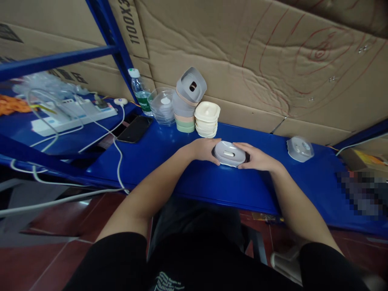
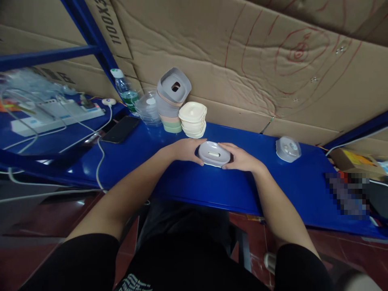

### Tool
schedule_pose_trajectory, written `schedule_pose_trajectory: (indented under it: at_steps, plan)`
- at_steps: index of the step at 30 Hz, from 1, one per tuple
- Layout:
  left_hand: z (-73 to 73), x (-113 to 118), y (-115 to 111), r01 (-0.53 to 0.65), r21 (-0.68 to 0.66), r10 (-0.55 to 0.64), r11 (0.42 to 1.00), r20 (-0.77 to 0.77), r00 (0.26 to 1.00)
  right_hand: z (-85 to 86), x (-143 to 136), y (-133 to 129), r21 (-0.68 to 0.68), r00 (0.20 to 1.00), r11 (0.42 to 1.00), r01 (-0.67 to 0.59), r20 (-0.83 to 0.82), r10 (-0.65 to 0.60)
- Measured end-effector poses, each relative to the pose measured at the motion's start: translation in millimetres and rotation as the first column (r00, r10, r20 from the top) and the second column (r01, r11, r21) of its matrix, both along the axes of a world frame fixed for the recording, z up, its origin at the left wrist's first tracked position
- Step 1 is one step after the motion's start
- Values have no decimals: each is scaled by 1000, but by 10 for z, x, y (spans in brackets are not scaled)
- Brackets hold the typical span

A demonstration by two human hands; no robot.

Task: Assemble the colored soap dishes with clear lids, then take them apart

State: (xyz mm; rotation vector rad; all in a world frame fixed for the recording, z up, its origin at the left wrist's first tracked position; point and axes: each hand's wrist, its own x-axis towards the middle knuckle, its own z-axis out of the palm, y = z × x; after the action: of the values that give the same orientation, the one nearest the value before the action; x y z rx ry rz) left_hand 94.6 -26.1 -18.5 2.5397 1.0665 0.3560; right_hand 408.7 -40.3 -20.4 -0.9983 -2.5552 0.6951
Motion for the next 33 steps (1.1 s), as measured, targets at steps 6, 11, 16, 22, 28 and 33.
schedule_pose_trajectory:
  at_steps: [6, 11, 16, 22, 28, 33]
  plan:
    - [-90, 6, 43, 19, 14, -18, 1000, -11, 1000, -72, -15, 5, -54, 999, 998, 37, -5, -38]
    - [-16, -54, 22, -32, 23, 32, 999, -6, 999, -61, -45, -11, -62, 999, 997, 50, -3, -51]
    - [244, -185, -1, -297, 242, 216, 924, 311, 926, -8, -96, -47, -63, 997, 995, 78, 8, -78]
    - [419, -600, 112, -792, 258, 439, 554, 717, 541, -12, -115, -62, -59, 996, 994, 92, -6, -93]
    - [281, -1205, 353, -942, 40, 639, 334, 725, 258, -8, -122, -68, -78, 995, 992, 97, -10, -98]
    - [88, -1305, 504, -925, -114, 733, 362, 648, 207, -7, -120, -64, -75, 995, 992, 100, -1, -101]
